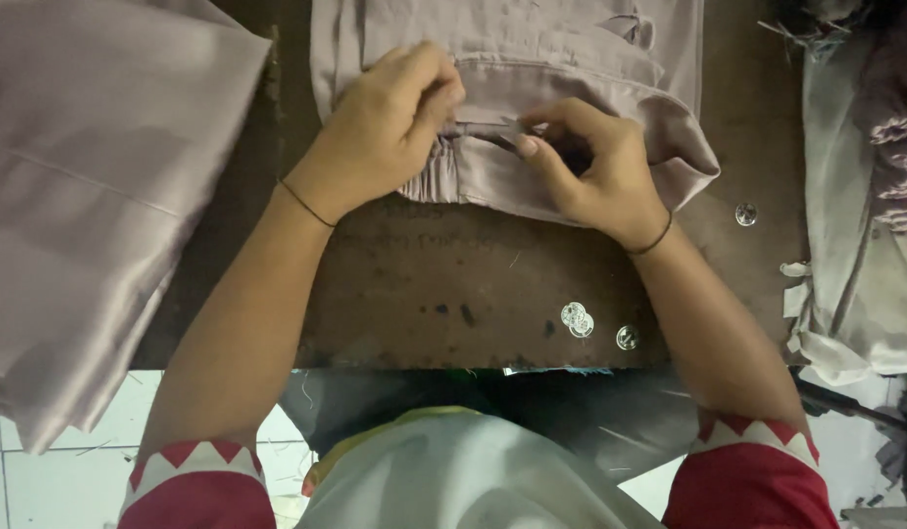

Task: Folding satin garments and trimming loose threads using thread snips

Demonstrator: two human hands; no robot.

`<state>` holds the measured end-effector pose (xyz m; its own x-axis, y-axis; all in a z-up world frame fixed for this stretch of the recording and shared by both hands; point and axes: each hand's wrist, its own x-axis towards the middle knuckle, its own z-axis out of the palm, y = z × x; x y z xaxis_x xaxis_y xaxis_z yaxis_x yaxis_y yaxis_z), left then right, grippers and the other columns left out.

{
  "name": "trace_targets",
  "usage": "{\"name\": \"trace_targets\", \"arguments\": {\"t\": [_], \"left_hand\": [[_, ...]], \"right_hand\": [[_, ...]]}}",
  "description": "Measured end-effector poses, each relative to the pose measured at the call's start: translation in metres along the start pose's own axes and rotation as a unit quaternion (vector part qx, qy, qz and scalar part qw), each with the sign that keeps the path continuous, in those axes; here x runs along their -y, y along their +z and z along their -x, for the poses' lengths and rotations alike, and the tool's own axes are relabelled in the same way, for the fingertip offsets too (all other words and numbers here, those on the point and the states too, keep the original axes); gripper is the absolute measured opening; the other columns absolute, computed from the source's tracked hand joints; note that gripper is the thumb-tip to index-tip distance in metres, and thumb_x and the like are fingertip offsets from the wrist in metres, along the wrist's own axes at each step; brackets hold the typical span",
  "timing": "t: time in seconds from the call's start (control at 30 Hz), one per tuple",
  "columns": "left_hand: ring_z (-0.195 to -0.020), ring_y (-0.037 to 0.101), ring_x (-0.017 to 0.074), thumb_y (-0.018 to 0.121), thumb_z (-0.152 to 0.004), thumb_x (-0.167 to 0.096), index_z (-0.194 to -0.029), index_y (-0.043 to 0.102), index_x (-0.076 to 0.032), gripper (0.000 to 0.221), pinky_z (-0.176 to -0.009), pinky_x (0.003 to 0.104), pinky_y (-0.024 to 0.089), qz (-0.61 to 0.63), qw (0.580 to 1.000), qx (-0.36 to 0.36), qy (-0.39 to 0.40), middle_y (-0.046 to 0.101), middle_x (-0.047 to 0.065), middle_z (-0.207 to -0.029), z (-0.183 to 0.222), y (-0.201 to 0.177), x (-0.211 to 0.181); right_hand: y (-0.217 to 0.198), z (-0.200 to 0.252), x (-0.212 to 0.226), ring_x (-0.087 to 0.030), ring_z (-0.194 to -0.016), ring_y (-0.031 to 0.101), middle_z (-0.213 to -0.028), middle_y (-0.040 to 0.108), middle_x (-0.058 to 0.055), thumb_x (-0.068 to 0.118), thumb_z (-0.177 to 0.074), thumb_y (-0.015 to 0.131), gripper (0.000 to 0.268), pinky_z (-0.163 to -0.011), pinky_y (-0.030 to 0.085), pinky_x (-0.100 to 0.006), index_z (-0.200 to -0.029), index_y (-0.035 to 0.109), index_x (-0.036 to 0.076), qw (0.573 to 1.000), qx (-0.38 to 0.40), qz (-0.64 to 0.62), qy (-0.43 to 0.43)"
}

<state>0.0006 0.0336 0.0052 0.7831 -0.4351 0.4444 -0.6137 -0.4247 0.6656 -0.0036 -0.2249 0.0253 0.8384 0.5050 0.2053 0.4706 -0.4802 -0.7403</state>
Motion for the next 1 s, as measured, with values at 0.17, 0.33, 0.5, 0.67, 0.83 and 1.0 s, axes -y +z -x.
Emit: {"name": "trace_targets", "arguments": {"t": [0.17,0.33,0.5,0.67,0.83,1.0], "left_hand": [[-0.078,0.053,0.0231,0.045,-0.113,0.000,-0.092,0.045,-0.002,0.021,-0.073,0.035,0.042,0.068,0.997,-0.027,0.010,0.051,0.011,-0.083,0.002,-0.026,-0.024],[-0.071,0.042,0.0327,0.050,-0.105,-0.002,-0.079,0.039,-0.004,0.028,-0.076,0.046,0.036,-0.029,0.996,0.081,0.014,0.040,0.014,-0.072,0.034,-0.059,-0.071],[-0.065,0.057,0.0168,0.052,-0.101,-0.052,-0.058,0.062,-0.019,0.055,-0.083,0.034,0.045,-0.227,0.828,0.343,-0.381,0.062,-0.005,-0.055,0.115,-0.102,-0.119],[-0.044,0.043,0.0172,0.064,-0.094,-0.049,-0.041,0.052,-0.012,0.065,-0.059,0.037,0.039,-0.231,0.887,0.258,-0.307,0.043,0.001,-0.040,0.160,-0.095,-0.131],[-0.068,0.057,0.0181,0.074,-0.094,-0.030,-0.072,0.075,-0.013,0.029,-0.067,0.036,0.043,-0.071,0.983,0.161,-0.048,0.068,0.000,-0.068,0.081,-0.046,-0.142],[-0.097,0.061,0.0312,0.080,-0.089,-0.029,-0.105,0.069,-0.006,0.031,-0.094,0.046,0.048,-0.045,0.984,0.084,0.149,0.067,0.013,-0.100,-0.013,0.073,-0.115]], "right_hand": [[-0.003,-0.001,-0.005,-0.014,-0.085,0.062,-0.094,0.070,-0.007,0.028,-0.107,0.061,0.031,-0.072,0.047,-0.026,-0.114,0.071,0.000,1.000,0.009,-0.009,0.016],[-0.023,0.010,-0.022,-0.011,-0.069,0.058,-0.096,0.064,-0.005,0.031,-0.110,0.057,0.033,-0.057,0.047,-0.023,-0.118,0.065,0.001,0.994,0.002,-0.109,0.022],[-0.078,0.025,-0.044,-0.029,-0.093,0.065,-0.111,0.072,-0.024,0.051,-0.115,0.048,0.058,-0.078,0.045,-0.037,-0.087,0.057,0.001,0.990,-0.106,-0.052,-0.076],[-0.113,0.045,-0.076,-0.023,-0.096,0.064,-0.104,0.066,-0.017,0.038,-0.118,0.063,0.039,-0.086,0.050,-0.036,-0.107,0.056,0.001,0.974,-0.194,-0.113,-0.042],[-0.115,0.037,-0.036,-0.007,-0.056,0.045,-0.068,0.055,-0.001,0.016,-0.122,0.075,0.031,-0.056,0.029,-0.022,-0.093,0.072,0.006,0.986,-0.117,-0.021,0.114],[-0.111,0.032,-0.059,-0.009,-0.064,0.042,-0.070,0.046,-0.002,0.020,-0.123,0.067,0.041,-0.058,0.031,-0.027,-0.086,0.058,0.005,0.988,-0.111,-0.061,0.085]]}}
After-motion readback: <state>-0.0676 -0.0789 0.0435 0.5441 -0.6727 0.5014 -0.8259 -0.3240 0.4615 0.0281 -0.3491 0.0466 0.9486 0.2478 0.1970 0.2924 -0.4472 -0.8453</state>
